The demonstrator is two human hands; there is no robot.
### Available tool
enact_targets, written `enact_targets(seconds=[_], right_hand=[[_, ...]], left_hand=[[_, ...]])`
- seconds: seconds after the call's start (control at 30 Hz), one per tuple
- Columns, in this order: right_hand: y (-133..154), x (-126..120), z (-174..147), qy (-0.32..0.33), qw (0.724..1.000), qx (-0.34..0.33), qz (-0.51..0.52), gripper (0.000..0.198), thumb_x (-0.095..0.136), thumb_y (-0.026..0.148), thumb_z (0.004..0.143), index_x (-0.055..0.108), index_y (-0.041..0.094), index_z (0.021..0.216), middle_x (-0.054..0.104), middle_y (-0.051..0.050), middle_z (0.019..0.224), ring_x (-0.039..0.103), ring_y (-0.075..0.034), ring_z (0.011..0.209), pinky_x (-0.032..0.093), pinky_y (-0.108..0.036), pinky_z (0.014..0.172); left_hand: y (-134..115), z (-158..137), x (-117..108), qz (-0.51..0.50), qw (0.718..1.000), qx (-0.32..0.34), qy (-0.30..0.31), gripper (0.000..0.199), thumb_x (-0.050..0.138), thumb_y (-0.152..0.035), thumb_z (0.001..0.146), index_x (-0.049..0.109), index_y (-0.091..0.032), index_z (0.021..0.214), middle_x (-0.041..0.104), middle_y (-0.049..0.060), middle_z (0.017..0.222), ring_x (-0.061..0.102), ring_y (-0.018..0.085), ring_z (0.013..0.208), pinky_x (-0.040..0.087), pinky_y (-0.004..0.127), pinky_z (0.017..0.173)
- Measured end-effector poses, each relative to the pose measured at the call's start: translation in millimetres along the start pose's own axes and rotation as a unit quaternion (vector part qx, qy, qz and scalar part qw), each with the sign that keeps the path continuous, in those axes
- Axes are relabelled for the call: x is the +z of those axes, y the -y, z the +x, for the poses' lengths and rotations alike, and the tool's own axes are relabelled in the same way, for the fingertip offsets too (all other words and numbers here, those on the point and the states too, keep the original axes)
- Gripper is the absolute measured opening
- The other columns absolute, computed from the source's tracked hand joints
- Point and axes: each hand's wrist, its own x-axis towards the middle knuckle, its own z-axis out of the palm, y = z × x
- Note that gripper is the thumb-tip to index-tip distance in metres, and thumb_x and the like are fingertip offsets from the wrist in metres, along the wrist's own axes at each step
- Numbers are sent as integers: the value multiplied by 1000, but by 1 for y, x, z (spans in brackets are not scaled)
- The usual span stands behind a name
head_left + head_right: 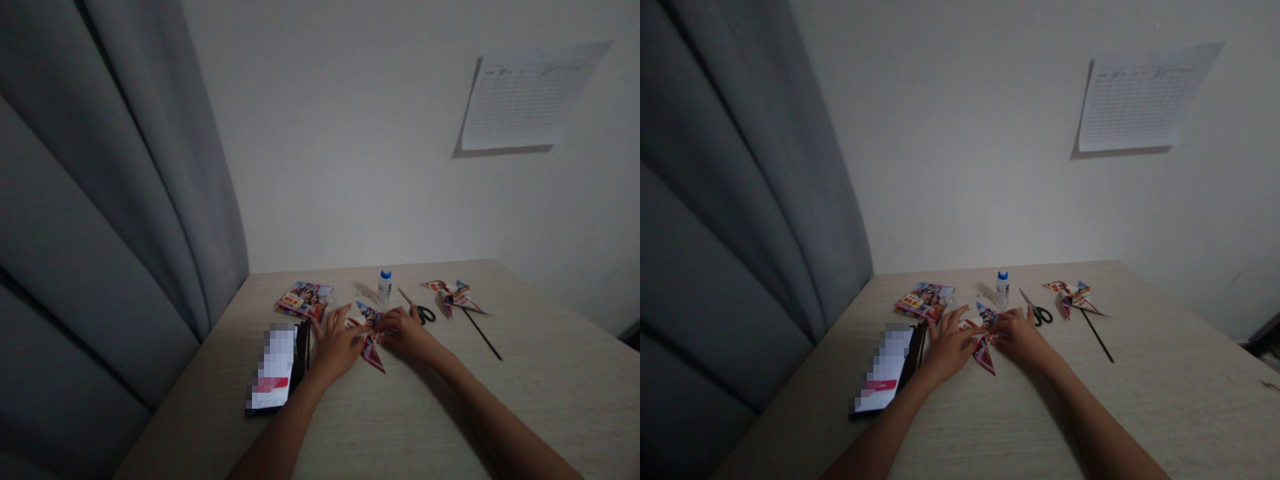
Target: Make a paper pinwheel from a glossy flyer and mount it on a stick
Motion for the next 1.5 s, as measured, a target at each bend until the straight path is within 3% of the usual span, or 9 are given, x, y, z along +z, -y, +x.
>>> enact_targets(seconds=[0.57,0.97,1.3,1.5], right_hand=[[2,-1,0,-2,1000,-4,-4,21,65,35,88,79,31,104,74,-7,117,56,-33,125,6,-74,115],[3,-2,0,6,1000,4,4,22,66,33,87,79,31,105,74,-7,118,54,-34,128,0,-74,116],[2,-2,0,-3,1000,-1,-1,20,67,36,88,79,32,102,75,-6,117,56,-33,126,6,-73,116],[-3,1,1,-1,1000,4,3,21,67,36,86,79,32,103,74,-7,118,55,-34,127,1,-75,115]], left_hand=[[0,0,-2,7,999,-7,34,32,58,-41,96,67,-55,123,34,-5,163,26,37,149,-4,81,112],[1,0,0,-14,999,-16,40,34,59,-38,95,66,-58,122,35,-6,163,22,36,152,-5,82,111],[0,2,-1,-31,999,-34,17,37,67,-35,90,68,-53,123,34,-1,163,23,35,151,-1,80,112],[0,2,-2,-16,1000,-25,-7,32,66,-37,92,70,-50,121,33,-2,163,25,35,150,-2,79,114]])
